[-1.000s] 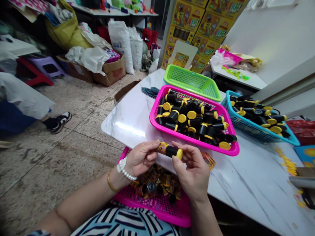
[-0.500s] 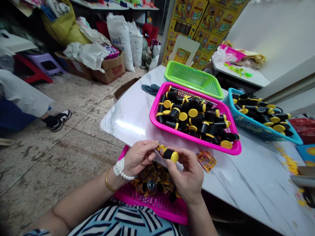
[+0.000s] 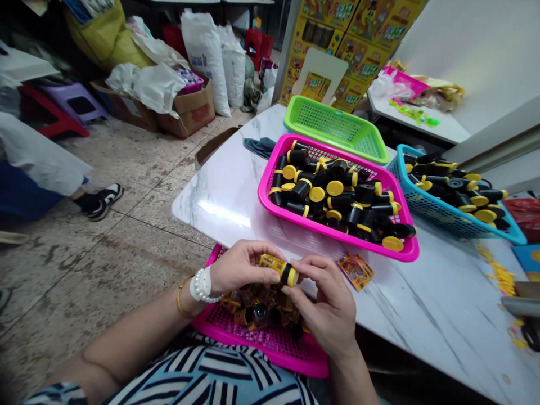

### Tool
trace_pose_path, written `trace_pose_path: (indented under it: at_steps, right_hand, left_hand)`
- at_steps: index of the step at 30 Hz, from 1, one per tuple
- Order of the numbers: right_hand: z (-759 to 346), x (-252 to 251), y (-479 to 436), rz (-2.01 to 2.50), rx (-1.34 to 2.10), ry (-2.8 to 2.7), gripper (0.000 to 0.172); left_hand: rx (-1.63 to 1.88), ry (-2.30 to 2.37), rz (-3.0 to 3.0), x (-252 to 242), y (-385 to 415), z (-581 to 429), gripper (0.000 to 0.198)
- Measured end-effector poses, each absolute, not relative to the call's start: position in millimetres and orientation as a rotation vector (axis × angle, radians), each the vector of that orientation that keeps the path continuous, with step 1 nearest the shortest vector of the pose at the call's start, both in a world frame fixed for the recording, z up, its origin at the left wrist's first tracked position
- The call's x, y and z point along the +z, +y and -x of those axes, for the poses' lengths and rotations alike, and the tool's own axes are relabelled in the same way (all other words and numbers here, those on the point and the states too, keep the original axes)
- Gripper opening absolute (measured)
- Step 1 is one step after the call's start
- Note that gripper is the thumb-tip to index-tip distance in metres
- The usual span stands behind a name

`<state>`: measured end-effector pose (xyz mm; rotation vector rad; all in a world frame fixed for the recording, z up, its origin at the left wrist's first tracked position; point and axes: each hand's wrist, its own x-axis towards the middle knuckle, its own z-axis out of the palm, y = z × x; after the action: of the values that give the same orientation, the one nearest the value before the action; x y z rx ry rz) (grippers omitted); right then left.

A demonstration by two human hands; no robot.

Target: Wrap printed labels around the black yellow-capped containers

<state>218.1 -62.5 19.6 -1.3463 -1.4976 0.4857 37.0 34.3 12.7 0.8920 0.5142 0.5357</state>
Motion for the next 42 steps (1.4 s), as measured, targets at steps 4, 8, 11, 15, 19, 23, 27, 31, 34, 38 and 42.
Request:
trace_pose_path:
  at_steps: [4, 8, 11, 15, 19, 23, 27, 31, 34, 38, 42]
  right_hand:
    - [-226.0, 16.3, -64.1, 1.346, 0.513, -1.548, 0.041]
    - [-228.3, 12.2, -63.4, 1.353, 0.469, -1.538, 0.042]
    - [-227.8, 11.6, -64.0, 1.37, 0.436, -1.6, 0.048]
    - [-225.9, 18.6, -67.2, 1.374, 0.366, -1.676, 0.052]
    - [-223.9, 21.3, -72.7, 1.407, 0.337, -1.614, 0.05]
    - [-219.2, 12.0, -79.0, 1.442, 0.573, -1.376, 0.04]
    - [-212.1, 6.2, -81.7, 1.414, 0.616, -1.279, 0.037]
    - [-207.9, 9.0, -83.9, 1.394, 0.711, -1.263, 0.042]
    - [-205.1, 8.1, -85.9, 1.404, 0.806, -1.247, 0.039]
    - [-201.4, -1.4, -87.4, 1.45, 0.657, -1.155, 0.033]
    - [-202.8, -8.7, -88.9, 1.382, 0.472, -1.329, 0.038]
  left_hand:
    - [0.509, 0.501, -0.888, 9.6, 29.6, -47.8, 0.034]
    - [0.467, 0.474, -0.876, 9.4, 30.9, -47.7, 0.048]
    - [0.453, 0.503, -0.835, 7.6, 33.0, -41.6, 0.048]
    - [0.45, 0.506, -0.828, 6.1, 29.8, -38.9, 0.04]
    - [0.634, 0.543, -1.01, 8.3, 21.2, -44.1, 0.029]
    - [0.745, 0.509, -1.243, 4.3, 17.1, -46.8, 0.025]
    - [0.555, 0.469, -1.023, 0.0, 19.5, -41.0, 0.039]
    - [0.408, 0.509, -0.948, 4.2, 22.9, -35.0, 0.041]
    - [0.336, 0.491, -0.959, 6.7, 24.1, -36.4, 0.036]
    - [0.384, 0.5, -0.961, 4.9, 23.8, -39.6, 0.041]
    - [0.499, 0.535, -1.041, 3.5, 18.4, -39.1, 0.027]
